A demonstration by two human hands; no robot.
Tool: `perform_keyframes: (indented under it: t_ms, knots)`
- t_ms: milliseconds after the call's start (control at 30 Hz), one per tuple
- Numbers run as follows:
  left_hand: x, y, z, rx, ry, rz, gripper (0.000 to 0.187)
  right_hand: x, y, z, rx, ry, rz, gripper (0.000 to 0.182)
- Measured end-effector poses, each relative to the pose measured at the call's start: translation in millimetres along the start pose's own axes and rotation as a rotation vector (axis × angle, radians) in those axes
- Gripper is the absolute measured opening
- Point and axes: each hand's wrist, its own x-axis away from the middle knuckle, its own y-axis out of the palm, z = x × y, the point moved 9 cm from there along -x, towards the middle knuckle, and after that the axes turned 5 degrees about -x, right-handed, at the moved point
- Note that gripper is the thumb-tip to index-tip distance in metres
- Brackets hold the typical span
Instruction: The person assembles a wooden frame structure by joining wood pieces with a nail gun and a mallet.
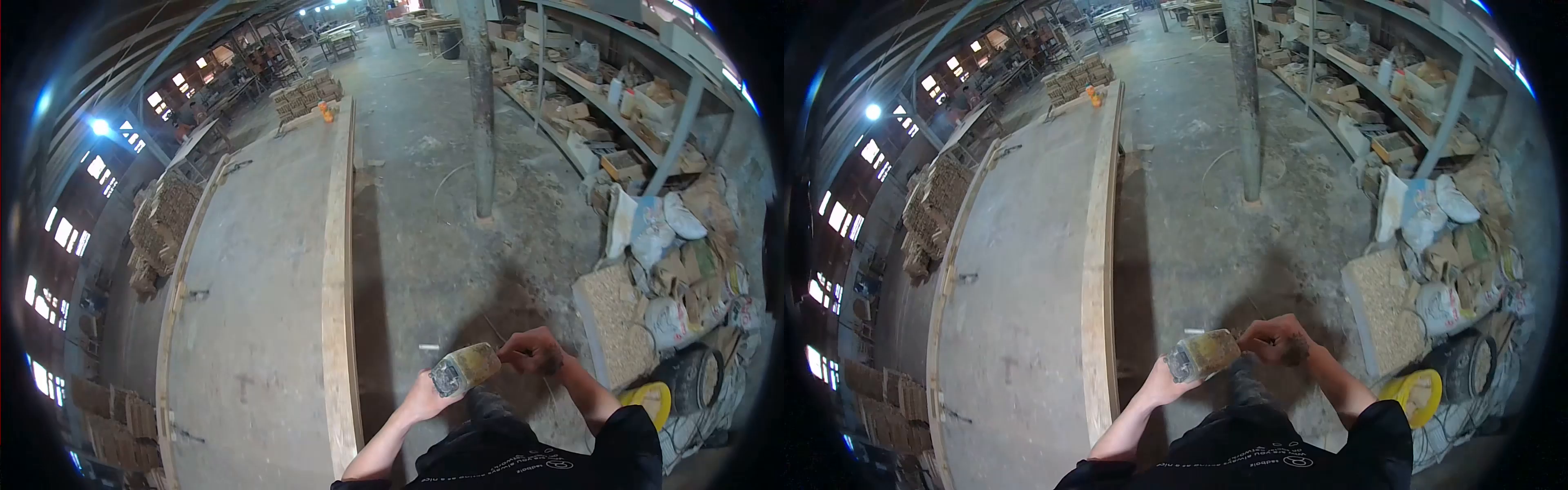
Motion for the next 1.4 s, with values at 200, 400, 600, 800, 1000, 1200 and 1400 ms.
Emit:
perform_keyframes:
  t_ms: [200, 400, 600, 800, 1000, 1200, 1400]
  knots:
    - [-228.1, -111.8, -34.0, -0.144, -0.097, 0.098, 0.027, -242.2, -100.0, 35.0, -0.085, -0.038, 0.151, 0.008]
    - [-415.5, -216.8, -77.7, -0.16, -0.194, 0.361, 0.025, -482.9, -163.5, 89.7, -0.235, 0.019, 0.238, 0.005]
    - [-649.3, -360.9, -153.1, -0.01, -0.242, 0.097, 0.038, -752.8, -237.3, 115.3, -0.33, 0.091, 0.009, 0.008]
    - [-864.2, -506.2, -134.0, 0.245, -0.182, -0.215, 0.046, -965.4, -327.7, 61.1, 0.053, -0.079, -0.166, 0.008]
    - [-1090.0, -598.1, -200.5, 0.165, -0.177, -0.192, 0.044, -1167.2, -411.8, 150.4, -0.25, 0.031, 0.092, 0.003]
    - [-1332.1, -676.7, -231.4, 0.08, -0.256, 0.01, 0.031, -1391.6, -522.1, 233.7, -0.64, 0.175, 0.236, 0.006]
    - [-1535.6, -777.6, -230.9, -0.067, -0.219, 0.153, 0.033, -1627.4, -639.5, 246.1, -0.368, 0.271, 0.05, 0.009]
